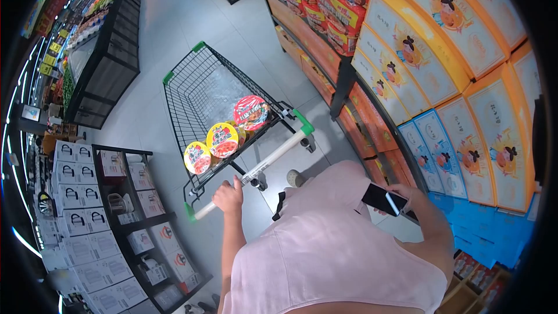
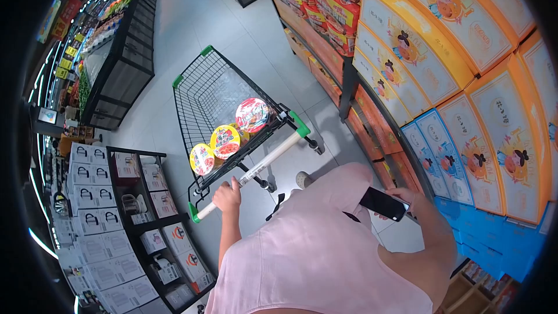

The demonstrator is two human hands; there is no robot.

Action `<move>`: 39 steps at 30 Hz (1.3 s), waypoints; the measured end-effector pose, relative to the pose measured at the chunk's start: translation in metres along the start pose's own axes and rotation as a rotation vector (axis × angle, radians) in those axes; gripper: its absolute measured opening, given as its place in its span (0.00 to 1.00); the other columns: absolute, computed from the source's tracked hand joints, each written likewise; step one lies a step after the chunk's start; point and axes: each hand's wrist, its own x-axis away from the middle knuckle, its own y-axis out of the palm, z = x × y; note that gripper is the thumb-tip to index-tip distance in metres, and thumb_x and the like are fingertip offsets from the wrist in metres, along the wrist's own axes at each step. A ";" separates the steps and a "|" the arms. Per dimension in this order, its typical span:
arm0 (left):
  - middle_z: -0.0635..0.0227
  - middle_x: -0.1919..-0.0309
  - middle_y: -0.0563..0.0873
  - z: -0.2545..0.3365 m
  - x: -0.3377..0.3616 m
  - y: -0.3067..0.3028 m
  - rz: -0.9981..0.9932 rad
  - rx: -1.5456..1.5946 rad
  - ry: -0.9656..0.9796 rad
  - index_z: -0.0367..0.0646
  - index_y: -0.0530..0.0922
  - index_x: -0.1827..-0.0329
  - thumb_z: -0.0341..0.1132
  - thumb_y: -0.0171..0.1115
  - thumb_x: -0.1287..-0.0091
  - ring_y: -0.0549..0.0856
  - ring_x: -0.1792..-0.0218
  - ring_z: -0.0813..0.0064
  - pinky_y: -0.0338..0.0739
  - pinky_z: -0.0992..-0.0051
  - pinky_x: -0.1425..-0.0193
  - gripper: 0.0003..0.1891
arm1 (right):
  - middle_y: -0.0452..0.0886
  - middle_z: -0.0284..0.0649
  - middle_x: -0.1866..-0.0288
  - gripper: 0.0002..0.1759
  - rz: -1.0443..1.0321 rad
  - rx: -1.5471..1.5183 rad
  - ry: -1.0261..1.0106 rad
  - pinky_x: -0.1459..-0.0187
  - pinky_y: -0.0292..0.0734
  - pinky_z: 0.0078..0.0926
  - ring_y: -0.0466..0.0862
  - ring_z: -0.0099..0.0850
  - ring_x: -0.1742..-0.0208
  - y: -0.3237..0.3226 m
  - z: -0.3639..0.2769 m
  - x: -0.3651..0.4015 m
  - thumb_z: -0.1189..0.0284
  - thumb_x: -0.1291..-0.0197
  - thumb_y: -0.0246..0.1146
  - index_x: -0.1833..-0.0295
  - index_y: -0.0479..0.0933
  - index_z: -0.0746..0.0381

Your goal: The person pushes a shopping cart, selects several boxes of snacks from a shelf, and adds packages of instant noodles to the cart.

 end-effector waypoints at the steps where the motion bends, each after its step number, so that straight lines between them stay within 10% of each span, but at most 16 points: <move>1: 0.52 0.80 0.84 0.000 -0.010 0.000 -0.008 -0.009 0.005 0.42 0.82 0.77 0.60 0.48 0.36 0.85 0.74 0.51 0.76 0.56 0.61 0.30 | 0.72 0.69 0.42 0.36 -0.010 -0.022 -0.065 0.40 0.73 0.50 0.80 0.54 0.46 0.009 -0.006 -0.001 0.54 0.33 0.49 0.32 0.61 0.73; 23: 0.52 0.79 0.85 -0.033 -0.168 0.015 -0.003 -0.007 0.122 0.41 0.84 0.74 0.60 0.45 0.34 0.86 0.72 0.52 0.75 0.56 0.59 0.31 | 0.68 0.67 0.36 0.41 -0.350 -0.311 -0.611 0.35 0.68 0.51 0.75 0.55 0.38 0.178 -0.119 -0.117 0.47 0.32 0.46 0.29 0.58 0.72; 39: 0.51 0.78 0.84 -0.020 -0.188 0.017 -0.016 0.039 0.093 0.40 0.82 0.75 0.60 0.47 0.34 0.86 0.71 0.50 0.77 0.55 0.65 0.30 | 0.71 0.64 0.37 0.37 -0.266 -0.387 -0.862 0.40 0.74 0.51 0.79 0.52 0.42 0.149 -0.136 -0.110 0.53 0.34 0.48 0.32 0.61 0.72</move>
